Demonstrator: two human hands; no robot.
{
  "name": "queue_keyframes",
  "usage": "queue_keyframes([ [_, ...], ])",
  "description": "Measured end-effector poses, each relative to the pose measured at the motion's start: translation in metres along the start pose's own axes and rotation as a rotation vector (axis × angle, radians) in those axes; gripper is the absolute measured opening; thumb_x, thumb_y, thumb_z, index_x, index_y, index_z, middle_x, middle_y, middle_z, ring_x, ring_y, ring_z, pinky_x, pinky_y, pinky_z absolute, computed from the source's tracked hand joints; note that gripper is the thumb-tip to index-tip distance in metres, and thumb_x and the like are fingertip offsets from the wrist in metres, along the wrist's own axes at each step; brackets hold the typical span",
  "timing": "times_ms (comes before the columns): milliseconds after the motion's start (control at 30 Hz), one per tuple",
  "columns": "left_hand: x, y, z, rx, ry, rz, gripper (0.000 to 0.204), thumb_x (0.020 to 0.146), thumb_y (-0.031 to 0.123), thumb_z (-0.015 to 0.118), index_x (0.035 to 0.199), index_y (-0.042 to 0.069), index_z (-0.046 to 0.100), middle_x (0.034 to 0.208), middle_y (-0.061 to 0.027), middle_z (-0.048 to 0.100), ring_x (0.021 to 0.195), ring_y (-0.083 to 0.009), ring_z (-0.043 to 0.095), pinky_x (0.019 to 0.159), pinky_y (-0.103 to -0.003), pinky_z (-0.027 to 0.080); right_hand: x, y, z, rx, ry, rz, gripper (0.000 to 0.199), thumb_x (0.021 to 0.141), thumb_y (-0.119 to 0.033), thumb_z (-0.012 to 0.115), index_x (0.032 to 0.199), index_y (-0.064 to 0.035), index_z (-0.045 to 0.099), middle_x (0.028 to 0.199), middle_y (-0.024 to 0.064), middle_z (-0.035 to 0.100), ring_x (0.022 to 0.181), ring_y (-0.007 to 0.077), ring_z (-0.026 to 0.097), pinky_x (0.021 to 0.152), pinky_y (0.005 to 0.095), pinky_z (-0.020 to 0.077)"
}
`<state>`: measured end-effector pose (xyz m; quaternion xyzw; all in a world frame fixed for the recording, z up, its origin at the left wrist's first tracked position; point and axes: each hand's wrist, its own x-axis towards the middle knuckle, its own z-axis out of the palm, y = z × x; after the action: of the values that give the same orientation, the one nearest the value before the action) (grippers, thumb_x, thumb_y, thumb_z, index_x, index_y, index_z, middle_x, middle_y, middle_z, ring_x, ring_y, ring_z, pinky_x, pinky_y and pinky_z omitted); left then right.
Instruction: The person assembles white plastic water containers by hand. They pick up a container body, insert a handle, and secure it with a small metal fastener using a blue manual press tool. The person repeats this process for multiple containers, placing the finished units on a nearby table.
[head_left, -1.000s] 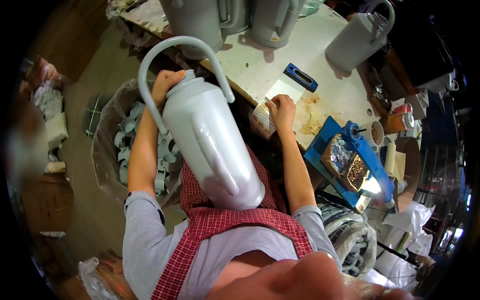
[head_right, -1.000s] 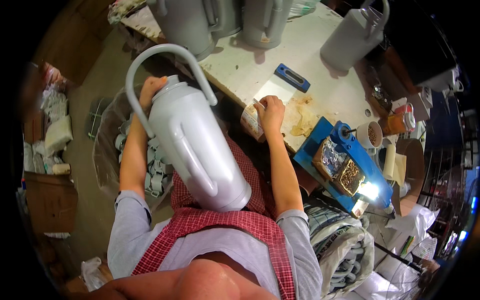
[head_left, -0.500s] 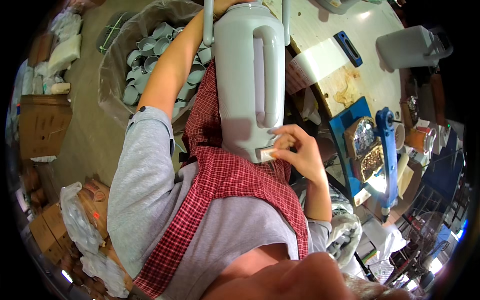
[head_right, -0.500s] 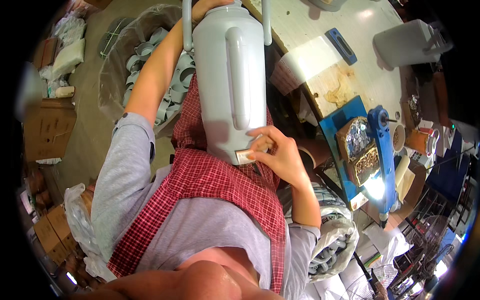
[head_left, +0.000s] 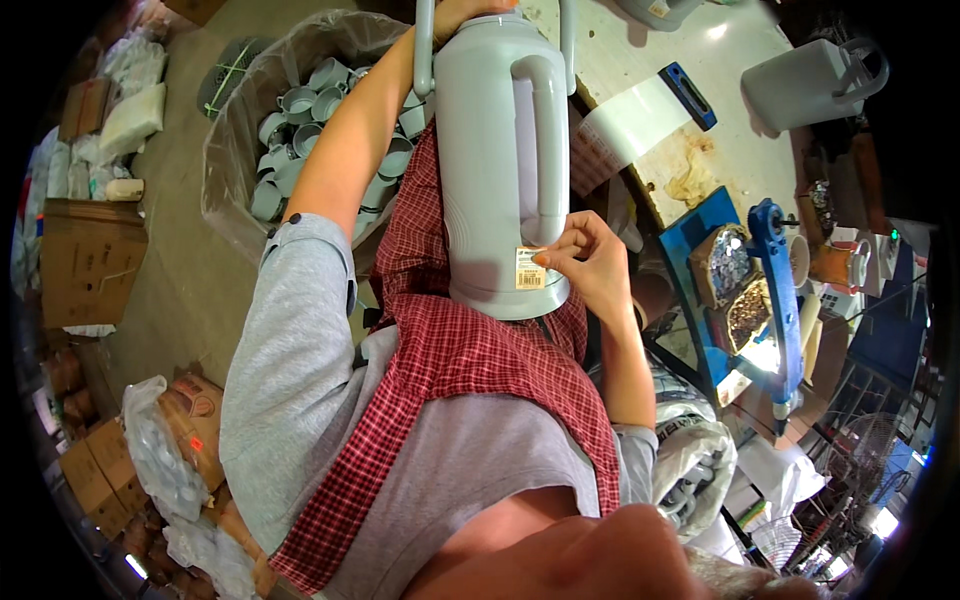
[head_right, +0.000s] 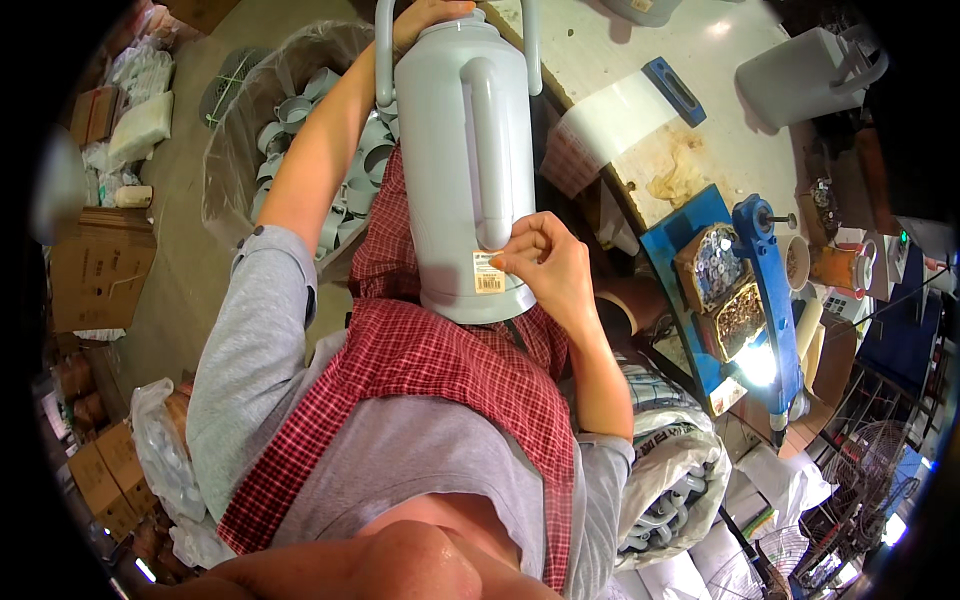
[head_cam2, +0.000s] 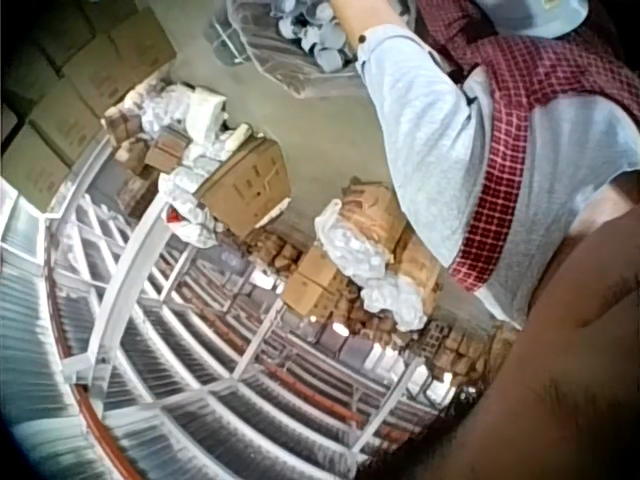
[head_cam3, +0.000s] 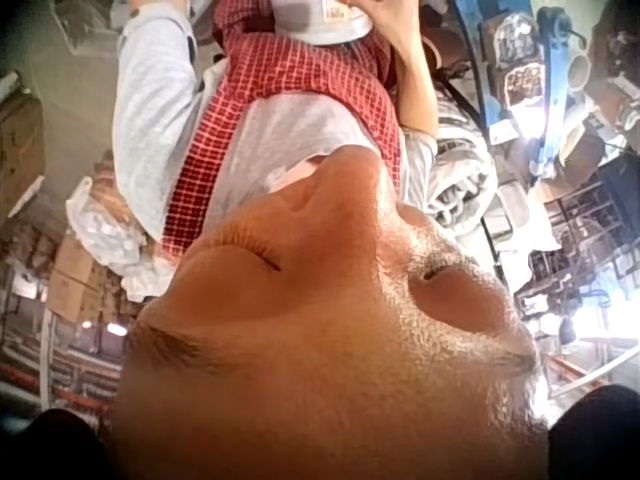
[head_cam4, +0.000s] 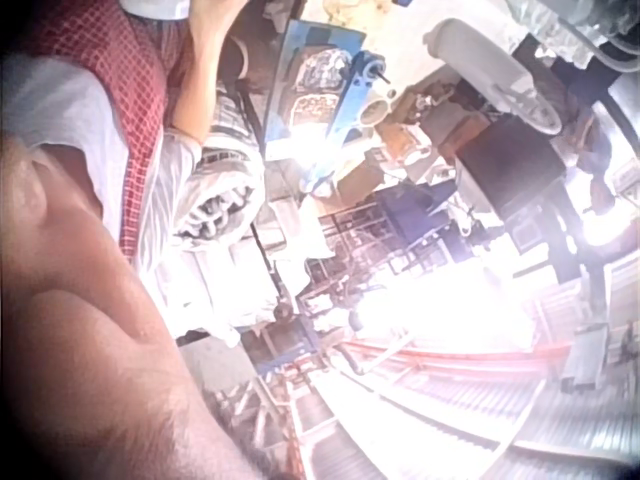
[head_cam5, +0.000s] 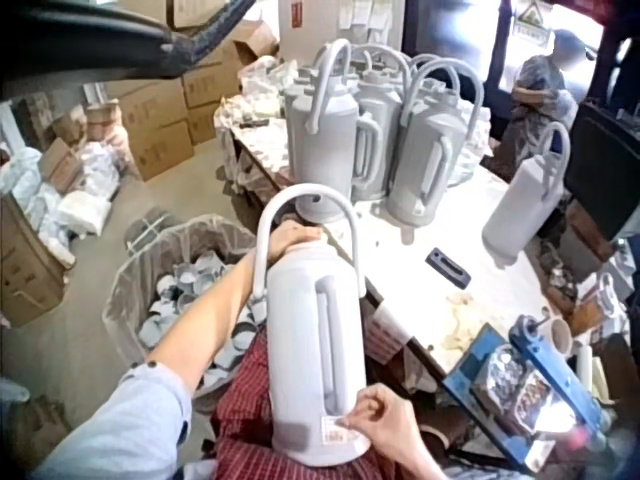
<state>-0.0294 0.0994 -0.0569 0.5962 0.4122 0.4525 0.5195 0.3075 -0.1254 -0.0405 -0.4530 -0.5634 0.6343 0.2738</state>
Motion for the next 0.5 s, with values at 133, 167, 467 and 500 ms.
queue_keyframes([
  [133, -0.003, 0.004, 0.006, -0.023, 0.044, -0.049, 0.026, 0.094, 0.023, 0.059, 0.077, 0.005, 0.068, 0.070, 0.0008, 0.062, 0.064, -0.0068, 0.055, 0.061, -0.024, 0.043, -0.003, -0.003, 0.004, -0.082, 0.029, -0.028, 0.031, 0.074, 0.001, 0.077, 0.099, 0.0018, 0.059, 0.078, 0.0070, 0.070, 0.073, 0.0073, 0.065, 0.068, 0.0235, 0.0504],
  [167, -0.003, 0.004, 0.008, -0.031, 0.038, -0.034, 0.026, 0.094, 0.023, 0.060, 0.078, 0.005, 0.068, 0.070, 0.0007, 0.063, 0.065, -0.0069, 0.056, 0.062, -0.024, 0.044, -0.006, -0.003, 0.008, -0.146, 0.082, -0.074, 0.032, 0.074, 0.000, 0.078, 0.100, 0.0014, 0.060, 0.077, 0.0073, 0.070, 0.072, 0.0089, 0.066, 0.068, 0.0246, 0.0511],
  [467, -0.013, 0.003, 0.005, -0.003, 0.046, -0.082, 0.034, 0.091, 0.036, 0.063, 0.086, 0.003, 0.071, 0.081, -0.0029, 0.067, 0.072, -0.0098, 0.060, 0.067, -0.027, 0.048, -0.047, 0.047, 0.011, -1.057, -0.052, -0.778, 0.101, 0.071, -0.057, 0.072, 0.145, 0.0020, 0.035, 0.149, 0.0244, 0.036, 0.138, 0.0403, 0.036, 0.115, 0.0616, 0.0187],
  [500, -0.011, 0.003, 0.000, 0.007, 0.032, -0.090, 0.034, 0.091, 0.036, 0.063, 0.087, 0.003, 0.071, 0.082, -0.0026, 0.067, 0.074, -0.0096, 0.060, 0.068, -0.027, 0.048, -0.047, 0.060, 0.015, -1.070, -0.175, -0.849, 0.094, 0.075, -0.061, 0.065, 0.143, -0.0001, 0.039, 0.150, 0.0214, 0.037, 0.140, 0.0393, 0.033, 0.116, 0.0622, 0.0149],
])
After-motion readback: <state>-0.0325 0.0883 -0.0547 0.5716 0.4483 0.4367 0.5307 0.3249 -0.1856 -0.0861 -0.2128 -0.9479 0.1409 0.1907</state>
